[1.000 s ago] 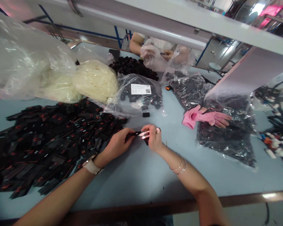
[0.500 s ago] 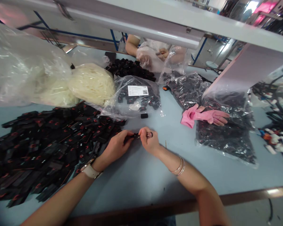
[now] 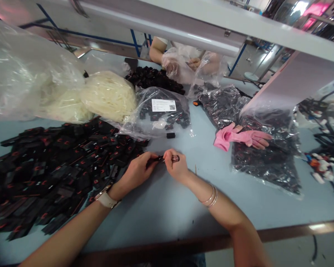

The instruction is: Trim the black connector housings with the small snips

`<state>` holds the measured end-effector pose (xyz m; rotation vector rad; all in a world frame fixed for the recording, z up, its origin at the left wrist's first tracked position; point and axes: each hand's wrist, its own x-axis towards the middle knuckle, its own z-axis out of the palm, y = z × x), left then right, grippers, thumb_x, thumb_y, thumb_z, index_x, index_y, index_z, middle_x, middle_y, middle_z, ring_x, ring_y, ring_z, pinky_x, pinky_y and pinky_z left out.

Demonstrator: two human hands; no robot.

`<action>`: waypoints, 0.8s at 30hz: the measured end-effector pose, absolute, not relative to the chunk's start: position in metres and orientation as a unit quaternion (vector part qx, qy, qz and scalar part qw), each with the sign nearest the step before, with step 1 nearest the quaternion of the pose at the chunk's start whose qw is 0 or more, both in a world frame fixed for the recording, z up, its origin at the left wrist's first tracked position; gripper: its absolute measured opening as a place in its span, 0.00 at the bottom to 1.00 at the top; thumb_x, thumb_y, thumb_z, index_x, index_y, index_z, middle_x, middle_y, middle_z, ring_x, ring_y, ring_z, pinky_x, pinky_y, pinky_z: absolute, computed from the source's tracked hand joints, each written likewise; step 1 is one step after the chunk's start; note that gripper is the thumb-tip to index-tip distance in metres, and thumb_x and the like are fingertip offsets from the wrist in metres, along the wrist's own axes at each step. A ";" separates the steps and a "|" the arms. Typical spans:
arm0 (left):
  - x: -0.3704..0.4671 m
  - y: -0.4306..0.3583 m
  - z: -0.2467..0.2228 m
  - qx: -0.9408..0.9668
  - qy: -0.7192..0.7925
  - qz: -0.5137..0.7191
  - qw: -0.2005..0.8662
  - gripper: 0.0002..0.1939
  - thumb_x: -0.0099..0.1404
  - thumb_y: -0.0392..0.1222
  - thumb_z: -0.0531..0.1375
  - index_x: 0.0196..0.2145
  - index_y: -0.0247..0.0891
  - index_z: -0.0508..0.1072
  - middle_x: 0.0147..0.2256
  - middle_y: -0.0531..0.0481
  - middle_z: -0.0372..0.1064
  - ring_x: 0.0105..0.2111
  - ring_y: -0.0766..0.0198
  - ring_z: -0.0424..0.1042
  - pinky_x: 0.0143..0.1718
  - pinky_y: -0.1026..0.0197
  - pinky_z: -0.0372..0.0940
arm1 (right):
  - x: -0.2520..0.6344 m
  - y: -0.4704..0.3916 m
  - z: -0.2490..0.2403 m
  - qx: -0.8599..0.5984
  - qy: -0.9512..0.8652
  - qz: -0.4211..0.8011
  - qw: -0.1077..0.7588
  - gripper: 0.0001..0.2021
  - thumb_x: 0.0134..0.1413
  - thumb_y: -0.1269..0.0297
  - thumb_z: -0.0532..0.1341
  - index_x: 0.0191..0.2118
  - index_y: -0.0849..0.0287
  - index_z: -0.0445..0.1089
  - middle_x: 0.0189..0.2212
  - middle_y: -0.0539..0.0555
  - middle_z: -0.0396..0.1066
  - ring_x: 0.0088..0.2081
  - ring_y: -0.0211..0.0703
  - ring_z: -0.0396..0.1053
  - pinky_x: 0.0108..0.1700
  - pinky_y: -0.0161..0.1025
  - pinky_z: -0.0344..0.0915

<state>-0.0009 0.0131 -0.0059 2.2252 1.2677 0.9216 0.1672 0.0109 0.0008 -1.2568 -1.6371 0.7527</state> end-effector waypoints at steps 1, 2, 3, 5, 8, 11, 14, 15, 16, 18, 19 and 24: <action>-0.001 0.013 -0.006 0.799 0.456 0.331 0.209 0.04 0.61 0.34 0.53 0.35 0.39 0.65 0.32 0.48 0.69 0.32 0.61 0.71 0.33 0.60 0.67 | 0.167 0.011 0.003 -0.509 -0.670 0.300 0.451 0.18 0.62 0.55 0.45 0.27 0.57 0.62 0.18 0.47 0.59 0.18 0.33 0.57 0.22 0.32 0.55; -0.001 0.013 -0.006 0.799 0.456 0.332 0.210 0.04 0.61 0.33 0.53 0.35 0.39 0.65 0.32 0.48 0.69 0.32 0.61 0.71 0.33 0.60 0.67 | 0.167 0.011 0.004 -0.508 -0.676 0.295 0.445 0.17 0.62 0.56 0.45 0.27 0.57 0.62 0.18 0.46 0.59 0.18 0.33 0.56 0.22 0.31 0.55; -0.001 0.013 -0.005 0.799 0.455 0.332 0.212 0.04 0.61 0.33 0.53 0.35 0.39 0.65 0.32 0.48 0.69 0.32 0.61 0.70 0.33 0.60 0.67 | 0.167 0.012 0.006 -0.508 -0.683 0.291 0.437 0.17 0.62 0.57 0.45 0.27 0.57 0.62 0.17 0.46 0.58 0.18 0.33 0.56 0.22 0.31 0.54; 0.000 0.013 -0.005 0.798 0.453 0.332 0.216 0.04 0.61 0.33 0.53 0.35 0.38 0.65 0.31 0.48 0.69 0.32 0.61 0.70 0.32 0.60 0.67 | 0.166 0.013 0.010 -0.512 -0.694 0.284 0.420 0.16 0.62 0.58 0.44 0.26 0.56 0.61 0.17 0.46 0.58 0.18 0.33 0.55 0.22 0.31 0.54; 0.001 0.013 -0.005 0.800 0.451 0.331 0.216 0.04 0.61 0.33 0.53 0.34 0.38 0.65 0.31 0.47 0.69 0.32 0.61 0.70 0.33 0.60 0.66 | 0.165 0.015 0.014 -0.518 -0.710 0.270 0.393 0.16 0.62 0.59 0.43 0.26 0.56 0.60 0.17 0.46 0.59 0.18 0.33 0.56 0.24 0.31 0.55; 0.001 0.012 -0.005 0.804 0.448 0.331 0.208 0.04 0.61 0.33 0.53 0.34 0.38 0.65 0.32 0.47 0.69 0.32 0.60 0.70 0.34 0.59 0.66 | 0.164 0.016 0.015 -0.526 -0.721 0.243 0.380 0.16 0.61 0.60 0.44 0.26 0.56 0.60 0.18 0.47 0.60 0.18 0.34 0.57 0.25 0.32 0.56; 0.001 0.012 -0.006 0.806 0.449 0.329 0.202 0.04 0.61 0.32 0.53 0.35 0.38 0.66 0.32 0.46 0.69 0.33 0.60 0.70 0.35 0.59 0.66 | 0.163 0.014 0.014 -0.529 -0.722 0.233 0.379 0.16 0.61 0.59 0.45 0.26 0.56 0.61 0.18 0.47 0.61 0.19 0.33 0.57 0.25 0.31 0.56; 0.002 0.012 -0.006 0.805 0.451 0.328 0.201 0.04 0.61 0.32 0.53 0.35 0.37 0.66 0.32 0.46 0.69 0.33 0.60 0.70 0.35 0.59 0.66 | 0.163 0.014 0.013 -0.527 -0.721 0.238 0.382 0.16 0.61 0.59 0.45 0.26 0.56 0.61 0.18 0.47 0.60 0.19 0.33 0.57 0.24 0.31 0.55; 0.002 0.013 -0.006 0.804 0.453 0.327 0.202 0.04 0.61 0.32 0.53 0.35 0.38 0.66 0.32 0.47 0.69 0.33 0.60 0.70 0.35 0.59 0.66 | 0.164 0.013 0.011 -0.525 -0.715 0.246 0.390 0.16 0.62 0.58 0.44 0.26 0.56 0.61 0.18 0.46 0.60 0.19 0.33 0.58 0.24 0.31 0.55; 0.002 0.013 -0.007 0.801 0.457 0.328 0.205 0.04 0.61 0.33 0.53 0.35 0.38 0.65 0.32 0.47 0.69 0.33 0.60 0.70 0.35 0.59 0.67 | 0.166 0.012 0.006 -0.521 -0.696 0.263 0.419 0.18 0.62 0.56 0.44 0.27 0.57 0.62 0.17 0.46 0.60 0.19 0.33 0.59 0.23 0.31 0.56; 0.002 0.013 -0.007 0.799 0.459 0.329 0.207 0.04 0.61 0.33 0.53 0.35 0.38 0.65 0.32 0.47 0.69 0.33 0.60 0.70 0.35 0.59 0.67 | 0.167 0.012 0.003 -0.520 -0.681 0.268 0.440 0.18 0.62 0.55 0.44 0.27 0.57 0.62 0.17 0.46 0.59 0.18 0.33 0.59 0.23 0.31 0.56; 0.002 0.013 -0.009 0.795 0.461 0.331 0.213 0.04 0.61 0.33 0.53 0.35 0.38 0.65 0.32 0.47 0.70 0.34 0.60 0.71 0.35 0.59 0.67 | 0.172 0.013 -0.003 -0.505 -0.647 0.287 0.494 0.18 0.62 0.55 0.44 0.27 0.57 0.61 0.15 0.45 0.57 0.15 0.33 0.57 0.21 0.32 0.55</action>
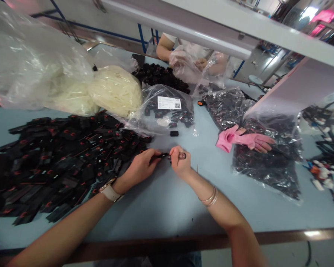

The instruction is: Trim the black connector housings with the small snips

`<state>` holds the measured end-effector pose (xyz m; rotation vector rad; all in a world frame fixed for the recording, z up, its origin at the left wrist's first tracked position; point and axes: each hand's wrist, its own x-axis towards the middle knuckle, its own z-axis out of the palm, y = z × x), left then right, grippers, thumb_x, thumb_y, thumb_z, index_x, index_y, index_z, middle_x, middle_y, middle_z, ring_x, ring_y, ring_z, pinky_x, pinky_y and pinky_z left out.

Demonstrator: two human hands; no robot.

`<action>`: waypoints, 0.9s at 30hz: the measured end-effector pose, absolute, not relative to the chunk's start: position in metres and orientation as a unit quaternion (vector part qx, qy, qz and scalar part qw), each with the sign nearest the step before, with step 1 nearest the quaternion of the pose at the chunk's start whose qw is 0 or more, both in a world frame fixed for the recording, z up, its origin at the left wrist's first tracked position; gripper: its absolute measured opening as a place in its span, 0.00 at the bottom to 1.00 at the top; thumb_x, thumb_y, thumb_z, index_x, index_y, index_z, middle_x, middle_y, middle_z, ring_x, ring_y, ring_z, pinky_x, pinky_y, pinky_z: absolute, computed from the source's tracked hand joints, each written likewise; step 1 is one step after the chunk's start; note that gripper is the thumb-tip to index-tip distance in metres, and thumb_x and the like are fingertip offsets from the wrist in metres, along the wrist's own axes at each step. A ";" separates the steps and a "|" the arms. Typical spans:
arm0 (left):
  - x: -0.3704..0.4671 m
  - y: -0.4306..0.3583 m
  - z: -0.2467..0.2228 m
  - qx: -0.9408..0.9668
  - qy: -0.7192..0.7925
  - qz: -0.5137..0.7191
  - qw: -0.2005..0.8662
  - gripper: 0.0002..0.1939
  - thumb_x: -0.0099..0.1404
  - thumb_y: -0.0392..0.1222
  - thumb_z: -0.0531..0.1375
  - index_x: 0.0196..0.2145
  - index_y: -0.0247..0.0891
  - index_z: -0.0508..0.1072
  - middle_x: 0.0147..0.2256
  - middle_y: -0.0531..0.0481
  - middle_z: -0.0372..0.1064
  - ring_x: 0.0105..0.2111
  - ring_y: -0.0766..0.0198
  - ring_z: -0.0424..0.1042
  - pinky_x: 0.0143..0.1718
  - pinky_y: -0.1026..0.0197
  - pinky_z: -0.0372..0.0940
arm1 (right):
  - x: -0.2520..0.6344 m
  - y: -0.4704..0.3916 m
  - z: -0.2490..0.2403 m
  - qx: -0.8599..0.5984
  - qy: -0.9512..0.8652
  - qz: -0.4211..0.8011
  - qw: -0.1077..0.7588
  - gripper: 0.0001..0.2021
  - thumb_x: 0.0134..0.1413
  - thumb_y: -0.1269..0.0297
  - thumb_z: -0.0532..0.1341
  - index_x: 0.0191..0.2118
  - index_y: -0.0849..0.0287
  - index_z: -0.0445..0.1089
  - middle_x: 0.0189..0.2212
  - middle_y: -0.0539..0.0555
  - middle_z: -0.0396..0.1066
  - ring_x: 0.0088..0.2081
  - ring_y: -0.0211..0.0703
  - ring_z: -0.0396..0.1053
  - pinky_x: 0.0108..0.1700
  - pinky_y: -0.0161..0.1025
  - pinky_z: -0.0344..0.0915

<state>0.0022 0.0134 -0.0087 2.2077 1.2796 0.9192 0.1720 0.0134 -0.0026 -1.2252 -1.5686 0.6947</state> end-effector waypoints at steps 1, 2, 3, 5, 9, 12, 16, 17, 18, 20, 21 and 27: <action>0.002 0.013 -0.009 0.795 0.462 0.331 0.215 0.04 0.61 0.33 0.53 0.35 0.38 0.65 0.32 0.47 0.70 0.34 0.60 0.71 0.35 0.60 0.67 | 0.172 0.014 -0.002 -0.504 -0.648 0.292 0.492 0.18 0.62 0.55 0.44 0.27 0.57 0.61 0.14 0.45 0.57 0.15 0.33 0.57 0.20 0.32 0.55; 0.002 0.014 -0.009 0.794 0.462 0.331 0.217 0.03 0.61 0.33 0.53 0.34 0.38 0.65 0.32 0.47 0.70 0.34 0.60 0.71 0.35 0.60 0.67 | 0.172 0.014 -0.002 -0.503 -0.649 0.296 0.488 0.18 0.62 0.55 0.44 0.27 0.57 0.61 0.14 0.45 0.56 0.15 0.33 0.57 0.20 0.32 0.55; 0.002 0.014 -0.009 0.793 0.463 0.331 0.219 0.03 0.61 0.33 0.53 0.34 0.38 0.65 0.32 0.47 0.70 0.34 0.60 0.71 0.35 0.60 0.67 | 0.172 0.014 -0.002 -0.505 -0.650 0.300 0.484 0.18 0.62 0.54 0.44 0.27 0.57 0.61 0.14 0.45 0.56 0.15 0.33 0.57 0.20 0.32 0.55; 0.003 0.014 -0.008 0.792 0.463 0.332 0.220 0.03 0.62 0.33 0.53 0.34 0.38 0.65 0.32 0.47 0.70 0.33 0.60 0.71 0.35 0.60 0.67 | 0.171 0.013 -0.002 -0.507 -0.652 0.301 0.477 0.19 0.62 0.53 0.44 0.27 0.57 0.61 0.14 0.45 0.56 0.15 0.33 0.57 0.20 0.32 0.55; 0.003 0.014 -0.005 0.791 0.464 0.331 0.222 0.03 0.61 0.33 0.53 0.34 0.38 0.65 0.32 0.48 0.70 0.33 0.61 0.71 0.34 0.60 0.67 | 0.171 0.014 -0.002 -0.509 -0.656 0.299 0.469 0.19 0.62 0.52 0.43 0.27 0.57 0.61 0.14 0.45 0.56 0.15 0.32 0.56 0.20 0.32 0.54; 0.003 0.014 -0.005 0.791 0.464 0.332 0.220 0.04 0.61 0.33 0.53 0.34 0.38 0.65 0.31 0.48 0.69 0.32 0.61 0.71 0.33 0.60 0.66 | 0.171 0.015 -0.001 -0.508 -0.657 0.308 0.463 0.19 0.62 0.53 0.43 0.27 0.57 0.61 0.14 0.44 0.55 0.15 0.32 0.56 0.20 0.32 0.54; 0.003 0.014 -0.005 0.791 0.465 0.329 0.224 0.03 0.61 0.33 0.53 0.34 0.38 0.65 0.32 0.47 0.70 0.33 0.60 0.71 0.34 0.60 0.67 | 0.170 0.015 0.002 -0.517 -0.665 0.306 0.444 0.19 0.63 0.54 0.43 0.27 0.57 0.61 0.15 0.45 0.56 0.17 0.33 0.58 0.21 0.32 0.54; 0.002 0.014 -0.005 0.791 0.466 0.328 0.225 0.03 0.61 0.33 0.53 0.34 0.38 0.65 0.32 0.47 0.70 0.33 0.60 0.71 0.34 0.60 0.67 | 0.170 0.015 0.003 -0.518 -0.668 0.303 0.440 0.19 0.63 0.54 0.43 0.27 0.57 0.61 0.16 0.45 0.56 0.18 0.33 0.59 0.22 0.32 0.55; 0.002 0.014 -0.005 0.790 0.466 0.328 0.226 0.03 0.61 0.33 0.53 0.34 0.38 0.65 0.32 0.47 0.70 0.33 0.60 0.71 0.34 0.60 0.67 | 0.169 0.016 0.004 -0.519 -0.671 0.301 0.435 0.18 0.63 0.55 0.43 0.27 0.56 0.61 0.16 0.45 0.56 0.18 0.33 0.59 0.22 0.32 0.55; 0.002 0.014 -0.004 0.790 0.467 0.328 0.226 0.03 0.61 0.34 0.53 0.33 0.38 0.65 0.32 0.47 0.70 0.32 0.60 0.71 0.34 0.60 0.67 | 0.168 0.016 0.006 -0.517 -0.681 0.294 0.427 0.17 0.63 0.56 0.43 0.27 0.56 0.60 0.16 0.46 0.57 0.19 0.33 0.60 0.23 0.31 0.55; 0.002 0.014 -0.003 0.790 0.467 0.328 0.226 0.03 0.61 0.34 0.53 0.33 0.38 0.65 0.32 0.47 0.70 0.32 0.60 0.71 0.34 0.60 0.67 | 0.168 0.017 0.008 -0.516 -0.688 0.290 0.420 0.17 0.62 0.57 0.43 0.27 0.56 0.60 0.17 0.46 0.57 0.19 0.33 0.60 0.23 0.31 0.55; 0.001 0.013 -0.001 0.792 0.468 0.322 0.222 0.04 0.61 0.34 0.53 0.34 0.38 0.66 0.31 0.47 0.70 0.31 0.61 0.71 0.33 0.60 0.67 | 0.163 0.020 0.018 -0.520 -0.726 0.240 0.381 0.16 0.62 0.60 0.43 0.25 0.55 0.57 0.18 0.47 0.58 0.19 0.33 0.58 0.25 0.31 0.55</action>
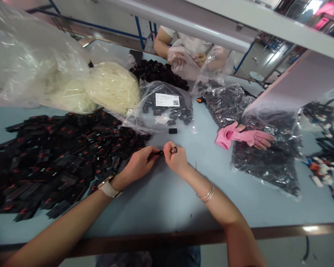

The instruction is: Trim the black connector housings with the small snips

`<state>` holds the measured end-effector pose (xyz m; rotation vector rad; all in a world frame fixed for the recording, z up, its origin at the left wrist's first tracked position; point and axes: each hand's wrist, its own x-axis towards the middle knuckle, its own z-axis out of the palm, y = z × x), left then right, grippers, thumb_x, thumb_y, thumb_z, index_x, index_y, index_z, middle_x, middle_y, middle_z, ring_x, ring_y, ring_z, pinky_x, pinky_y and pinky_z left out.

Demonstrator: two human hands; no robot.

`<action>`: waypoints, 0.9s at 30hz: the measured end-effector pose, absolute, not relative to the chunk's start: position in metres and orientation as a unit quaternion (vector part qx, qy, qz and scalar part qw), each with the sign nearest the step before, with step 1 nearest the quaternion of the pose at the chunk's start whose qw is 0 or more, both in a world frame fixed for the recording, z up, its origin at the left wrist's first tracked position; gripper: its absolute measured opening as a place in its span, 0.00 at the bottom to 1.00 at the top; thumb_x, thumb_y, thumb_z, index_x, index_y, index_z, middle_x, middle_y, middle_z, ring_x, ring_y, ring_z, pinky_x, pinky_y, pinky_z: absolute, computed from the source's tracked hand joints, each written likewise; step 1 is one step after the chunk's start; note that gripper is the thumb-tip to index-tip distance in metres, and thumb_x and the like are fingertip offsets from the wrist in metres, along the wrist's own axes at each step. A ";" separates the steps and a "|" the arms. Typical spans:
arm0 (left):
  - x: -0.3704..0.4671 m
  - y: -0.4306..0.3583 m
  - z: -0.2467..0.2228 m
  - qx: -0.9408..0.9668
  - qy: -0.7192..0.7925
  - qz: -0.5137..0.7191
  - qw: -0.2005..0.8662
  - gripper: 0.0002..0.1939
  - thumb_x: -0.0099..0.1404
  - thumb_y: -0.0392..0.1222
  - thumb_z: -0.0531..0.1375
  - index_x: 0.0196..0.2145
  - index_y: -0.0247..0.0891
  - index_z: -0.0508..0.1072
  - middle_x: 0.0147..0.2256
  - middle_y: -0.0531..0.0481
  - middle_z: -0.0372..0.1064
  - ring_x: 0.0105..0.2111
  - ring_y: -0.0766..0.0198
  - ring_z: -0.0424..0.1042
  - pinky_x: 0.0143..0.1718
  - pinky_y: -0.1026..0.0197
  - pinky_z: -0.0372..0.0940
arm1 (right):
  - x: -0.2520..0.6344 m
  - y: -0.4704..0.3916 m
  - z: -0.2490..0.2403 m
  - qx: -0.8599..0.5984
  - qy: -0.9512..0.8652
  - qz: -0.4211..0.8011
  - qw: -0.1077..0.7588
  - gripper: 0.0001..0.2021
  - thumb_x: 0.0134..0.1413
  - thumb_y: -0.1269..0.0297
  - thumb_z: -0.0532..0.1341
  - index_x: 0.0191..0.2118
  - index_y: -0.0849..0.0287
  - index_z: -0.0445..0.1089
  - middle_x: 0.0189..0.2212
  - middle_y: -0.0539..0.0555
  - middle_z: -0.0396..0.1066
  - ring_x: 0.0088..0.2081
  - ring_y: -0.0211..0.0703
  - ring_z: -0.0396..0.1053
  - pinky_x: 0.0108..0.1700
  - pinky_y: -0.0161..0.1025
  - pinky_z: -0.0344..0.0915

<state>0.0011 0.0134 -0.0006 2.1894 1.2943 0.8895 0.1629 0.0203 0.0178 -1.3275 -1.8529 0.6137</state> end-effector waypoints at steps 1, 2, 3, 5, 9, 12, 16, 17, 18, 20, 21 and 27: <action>0.001 0.013 -0.001 0.794 0.467 0.321 0.219 0.04 0.61 0.34 0.53 0.34 0.38 0.66 0.31 0.47 0.70 0.31 0.61 0.71 0.33 0.60 0.67 | 0.162 0.020 0.018 -0.522 -0.729 0.229 0.378 0.16 0.62 0.60 0.43 0.24 0.55 0.57 0.18 0.47 0.59 0.19 0.34 0.58 0.25 0.32 0.55; 0.000 0.013 -0.001 0.795 0.467 0.320 0.217 0.04 0.60 0.34 0.53 0.34 0.38 0.66 0.31 0.47 0.70 0.31 0.61 0.71 0.33 0.60 0.67 | 0.162 0.020 0.018 -0.524 -0.731 0.221 0.378 0.17 0.62 0.59 0.43 0.24 0.55 0.57 0.19 0.48 0.60 0.20 0.34 0.58 0.26 0.32 0.56; 0.000 0.013 -0.001 0.796 0.467 0.320 0.216 0.04 0.60 0.34 0.53 0.34 0.38 0.66 0.31 0.47 0.70 0.31 0.61 0.71 0.33 0.60 0.67 | 0.161 0.020 0.017 -0.524 -0.731 0.219 0.378 0.17 0.62 0.59 0.43 0.24 0.55 0.56 0.19 0.49 0.61 0.20 0.34 0.58 0.26 0.32 0.56; -0.001 0.014 -0.002 0.796 0.470 0.316 0.213 0.04 0.60 0.34 0.53 0.33 0.38 0.66 0.31 0.47 0.70 0.31 0.61 0.71 0.33 0.59 0.67 | 0.162 0.019 0.014 -0.523 -0.722 0.235 0.387 0.17 0.62 0.58 0.42 0.24 0.55 0.57 0.18 0.48 0.60 0.20 0.34 0.59 0.26 0.32 0.56; -0.002 0.013 -0.002 0.799 0.473 0.310 0.208 0.04 0.61 0.34 0.53 0.34 0.38 0.66 0.31 0.48 0.71 0.32 0.61 0.71 0.34 0.60 0.67 | 0.163 0.015 0.006 -0.527 -0.662 0.287 0.450 0.19 0.62 0.53 0.41 0.26 0.56 0.58 0.17 0.47 0.57 0.19 0.34 0.58 0.23 0.32 0.55; -0.003 0.013 0.000 0.803 0.468 0.308 0.204 0.05 0.61 0.34 0.53 0.35 0.38 0.67 0.31 0.48 0.71 0.32 0.61 0.71 0.34 0.60 0.67 | 0.164 0.015 0.002 -0.527 -0.630 0.308 0.481 0.21 0.62 0.51 0.41 0.25 0.56 0.59 0.16 0.46 0.57 0.17 0.33 0.57 0.22 0.32 0.55; -0.003 0.013 0.001 0.804 0.466 0.308 0.204 0.05 0.61 0.34 0.53 0.35 0.38 0.67 0.31 0.48 0.71 0.32 0.61 0.72 0.33 0.60 0.67 | 0.163 0.015 -0.001 -0.518 -0.627 0.334 0.476 0.21 0.62 0.51 0.42 0.25 0.56 0.59 0.17 0.46 0.57 0.18 0.33 0.58 0.22 0.32 0.56; -0.003 0.013 0.002 0.804 0.466 0.308 0.205 0.05 0.61 0.34 0.53 0.35 0.38 0.67 0.31 0.48 0.71 0.32 0.61 0.72 0.34 0.60 0.68 | 0.163 0.016 0.000 -0.515 -0.631 0.336 0.473 0.21 0.62 0.51 0.42 0.25 0.56 0.59 0.17 0.46 0.57 0.18 0.33 0.58 0.22 0.32 0.57; -0.003 0.013 0.002 0.804 0.466 0.308 0.206 0.05 0.61 0.34 0.53 0.34 0.38 0.67 0.31 0.48 0.71 0.32 0.61 0.72 0.34 0.60 0.68 | 0.163 0.016 0.000 -0.514 -0.635 0.336 0.469 0.20 0.62 0.52 0.42 0.25 0.56 0.59 0.16 0.46 0.57 0.18 0.34 0.58 0.22 0.32 0.57; -0.003 0.013 0.003 0.804 0.466 0.306 0.209 0.05 0.60 0.34 0.53 0.34 0.39 0.67 0.31 0.48 0.71 0.33 0.61 0.72 0.34 0.60 0.68 | 0.162 0.016 0.003 -0.513 -0.646 0.330 0.459 0.19 0.62 0.53 0.43 0.25 0.55 0.59 0.16 0.46 0.57 0.18 0.34 0.58 0.23 0.33 0.57; -0.003 0.013 0.003 0.803 0.467 0.305 0.212 0.05 0.60 0.34 0.53 0.34 0.39 0.67 0.32 0.48 0.71 0.33 0.61 0.72 0.35 0.60 0.68 | 0.162 0.016 0.005 -0.512 -0.652 0.327 0.453 0.18 0.62 0.54 0.43 0.25 0.55 0.59 0.16 0.47 0.57 0.19 0.35 0.59 0.23 0.33 0.57; -0.002 0.012 0.003 0.798 0.474 0.304 0.213 0.05 0.60 0.34 0.53 0.34 0.38 0.67 0.32 0.47 0.72 0.33 0.61 0.72 0.35 0.59 0.67 | 0.163 0.015 0.011 -0.499 -0.701 0.287 0.422 0.16 0.61 0.56 0.44 0.25 0.54 0.59 0.16 0.47 0.59 0.18 0.35 0.58 0.25 0.34 0.56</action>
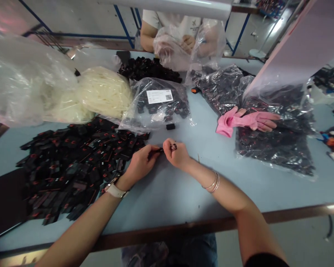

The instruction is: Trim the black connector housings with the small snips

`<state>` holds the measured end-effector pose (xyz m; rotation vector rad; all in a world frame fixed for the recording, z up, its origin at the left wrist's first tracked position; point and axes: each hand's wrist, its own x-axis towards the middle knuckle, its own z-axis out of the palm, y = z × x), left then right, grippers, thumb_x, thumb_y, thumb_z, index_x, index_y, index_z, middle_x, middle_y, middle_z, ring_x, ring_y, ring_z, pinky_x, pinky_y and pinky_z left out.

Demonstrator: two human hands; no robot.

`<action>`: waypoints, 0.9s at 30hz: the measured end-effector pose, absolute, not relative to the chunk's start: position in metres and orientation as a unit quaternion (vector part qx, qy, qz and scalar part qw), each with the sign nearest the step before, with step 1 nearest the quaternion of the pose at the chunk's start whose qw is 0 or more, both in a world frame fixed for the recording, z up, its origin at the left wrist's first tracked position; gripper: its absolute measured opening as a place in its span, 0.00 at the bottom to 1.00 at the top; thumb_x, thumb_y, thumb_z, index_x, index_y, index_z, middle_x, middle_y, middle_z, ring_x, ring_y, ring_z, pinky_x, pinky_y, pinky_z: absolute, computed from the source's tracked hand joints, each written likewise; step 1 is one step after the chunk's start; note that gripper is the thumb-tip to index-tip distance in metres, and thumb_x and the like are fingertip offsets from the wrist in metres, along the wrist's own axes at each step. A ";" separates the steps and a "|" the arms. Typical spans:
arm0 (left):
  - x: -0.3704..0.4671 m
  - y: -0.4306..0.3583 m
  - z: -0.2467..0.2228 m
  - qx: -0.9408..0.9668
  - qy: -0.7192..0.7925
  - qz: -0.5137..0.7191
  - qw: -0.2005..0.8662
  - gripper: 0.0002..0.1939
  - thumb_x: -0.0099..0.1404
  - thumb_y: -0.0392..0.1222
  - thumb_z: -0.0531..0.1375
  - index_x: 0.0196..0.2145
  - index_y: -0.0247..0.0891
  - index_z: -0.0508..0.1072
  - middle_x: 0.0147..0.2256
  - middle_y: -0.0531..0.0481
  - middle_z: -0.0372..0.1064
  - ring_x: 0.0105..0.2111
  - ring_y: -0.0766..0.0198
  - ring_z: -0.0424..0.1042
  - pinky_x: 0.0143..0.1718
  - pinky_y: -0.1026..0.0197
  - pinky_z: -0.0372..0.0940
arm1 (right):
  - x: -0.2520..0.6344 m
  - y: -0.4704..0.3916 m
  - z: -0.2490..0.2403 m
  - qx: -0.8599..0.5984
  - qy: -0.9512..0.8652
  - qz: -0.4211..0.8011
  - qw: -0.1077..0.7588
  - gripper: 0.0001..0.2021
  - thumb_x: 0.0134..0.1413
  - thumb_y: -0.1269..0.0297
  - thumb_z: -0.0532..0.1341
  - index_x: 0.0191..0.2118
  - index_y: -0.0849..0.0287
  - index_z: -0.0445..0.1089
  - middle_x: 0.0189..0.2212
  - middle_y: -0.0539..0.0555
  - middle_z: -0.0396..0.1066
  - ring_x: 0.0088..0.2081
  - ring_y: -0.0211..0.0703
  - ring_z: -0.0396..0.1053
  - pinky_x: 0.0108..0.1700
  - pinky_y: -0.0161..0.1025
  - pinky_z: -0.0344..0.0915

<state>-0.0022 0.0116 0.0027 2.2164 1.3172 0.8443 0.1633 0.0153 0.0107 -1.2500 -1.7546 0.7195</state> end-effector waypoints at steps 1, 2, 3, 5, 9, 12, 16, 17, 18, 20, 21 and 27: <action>-0.002 0.012 0.003 0.799 0.474 0.304 0.212 0.05 0.60 0.34 0.53 0.34 0.38 0.67 0.32 0.47 0.72 0.33 0.61 0.72 0.35 0.59 0.67 | 0.163 0.015 0.010 -0.498 -0.702 0.281 0.425 0.17 0.62 0.56 0.44 0.25 0.54 0.59 0.16 0.47 0.59 0.18 0.35 0.58 0.25 0.34 0.56; -0.002 0.012 0.002 0.799 0.474 0.304 0.211 0.05 0.60 0.34 0.53 0.34 0.38 0.67 0.32 0.47 0.72 0.33 0.60 0.72 0.35 0.59 0.67 | 0.164 0.014 0.008 -0.497 -0.699 0.278 0.432 0.17 0.62 0.56 0.43 0.26 0.55 0.59 0.17 0.47 0.60 0.19 0.35 0.59 0.25 0.33 0.56; -0.002 0.012 0.003 0.799 0.473 0.304 0.210 0.05 0.60 0.34 0.53 0.34 0.38 0.67 0.32 0.47 0.72 0.33 0.60 0.72 0.35 0.59 0.67 | 0.164 0.014 0.007 -0.497 -0.694 0.276 0.441 0.18 0.62 0.56 0.43 0.26 0.55 0.60 0.17 0.48 0.61 0.19 0.35 0.60 0.26 0.33 0.57; -0.003 0.012 0.003 0.800 0.473 0.303 0.210 0.05 0.60 0.34 0.53 0.34 0.38 0.67 0.32 0.47 0.72 0.33 0.61 0.72 0.35 0.60 0.67 | 0.164 0.013 0.004 -0.496 -0.684 0.279 0.457 0.19 0.63 0.55 0.42 0.26 0.55 0.60 0.19 0.48 0.63 0.20 0.35 0.61 0.26 0.33 0.57; -0.003 0.012 0.005 0.799 0.479 0.293 0.213 0.05 0.61 0.34 0.53 0.35 0.38 0.67 0.33 0.48 0.72 0.34 0.61 0.72 0.35 0.60 0.67 | 0.164 0.014 0.006 -0.492 -0.689 0.286 0.449 0.18 0.62 0.55 0.43 0.26 0.55 0.61 0.17 0.48 0.62 0.19 0.35 0.60 0.26 0.33 0.57; -0.003 0.011 0.005 0.798 0.482 0.291 0.215 0.05 0.60 0.34 0.53 0.34 0.38 0.67 0.32 0.48 0.72 0.33 0.60 0.72 0.35 0.59 0.67 | 0.163 0.015 0.009 -0.494 -0.699 0.284 0.432 0.17 0.62 0.55 0.44 0.26 0.55 0.60 0.16 0.47 0.61 0.18 0.35 0.58 0.26 0.34 0.57; -0.004 0.011 0.003 0.798 0.484 0.290 0.211 0.05 0.61 0.34 0.53 0.35 0.38 0.67 0.33 0.47 0.72 0.34 0.60 0.72 0.36 0.59 0.67 | 0.164 0.014 0.010 -0.496 -0.684 0.290 0.450 0.17 0.61 0.55 0.43 0.26 0.55 0.60 0.17 0.48 0.61 0.19 0.35 0.60 0.26 0.34 0.57; -0.004 0.011 0.003 0.798 0.484 0.289 0.211 0.05 0.61 0.34 0.53 0.35 0.38 0.67 0.33 0.48 0.72 0.35 0.60 0.72 0.36 0.59 0.67 | 0.164 0.013 0.010 -0.495 -0.679 0.297 0.453 0.18 0.61 0.55 0.43 0.26 0.55 0.59 0.18 0.48 0.62 0.20 0.35 0.60 0.26 0.34 0.58; -0.004 0.011 0.003 0.798 0.485 0.289 0.210 0.05 0.60 0.34 0.53 0.35 0.39 0.67 0.33 0.48 0.72 0.35 0.60 0.72 0.36 0.59 0.67 | 0.164 0.013 0.010 -0.494 -0.677 0.304 0.452 0.18 0.61 0.54 0.43 0.26 0.55 0.59 0.18 0.48 0.62 0.20 0.35 0.61 0.26 0.34 0.58; -0.004 0.012 0.003 0.799 0.484 0.290 0.209 0.05 0.60 0.34 0.53 0.35 0.39 0.67 0.33 0.48 0.72 0.34 0.60 0.72 0.36 0.59 0.67 | 0.165 0.013 0.010 -0.493 -0.680 0.314 0.442 0.18 0.61 0.53 0.43 0.26 0.54 0.59 0.17 0.47 0.61 0.20 0.35 0.60 0.26 0.34 0.58; -0.004 0.012 0.003 0.800 0.482 0.291 0.209 0.05 0.60 0.34 0.53 0.35 0.39 0.67 0.33 0.48 0.72 0.34 0.61 0.72 0.35 0.59 0.67 | 0.165 0.013 0.010 -0.492 -0.682 0.317 0.438 0.19 0.61 0.52 0.44 0.25 0.54 0.59 0.17 0.47 0.60 0.20 0.35 0.60 0.26 0.34 0.57; -0.002 0.009 0.002 0.811 0.471 0.292 0.190 0.05 0.61 0.34 0.53 0.36 0.38 0.66 0.32 0.48 0.71 0.34 0.61 0.71 0.35 0.60 0.67 | 0.169 0.023 0.004 -0.509 -0.547 0.387 0.540 0.22 0.60 0.47 0.44 0.23 0.56 0.59 0.14 0.45 0.58 0.15 0.31 0.55 0.18 0.31 0.53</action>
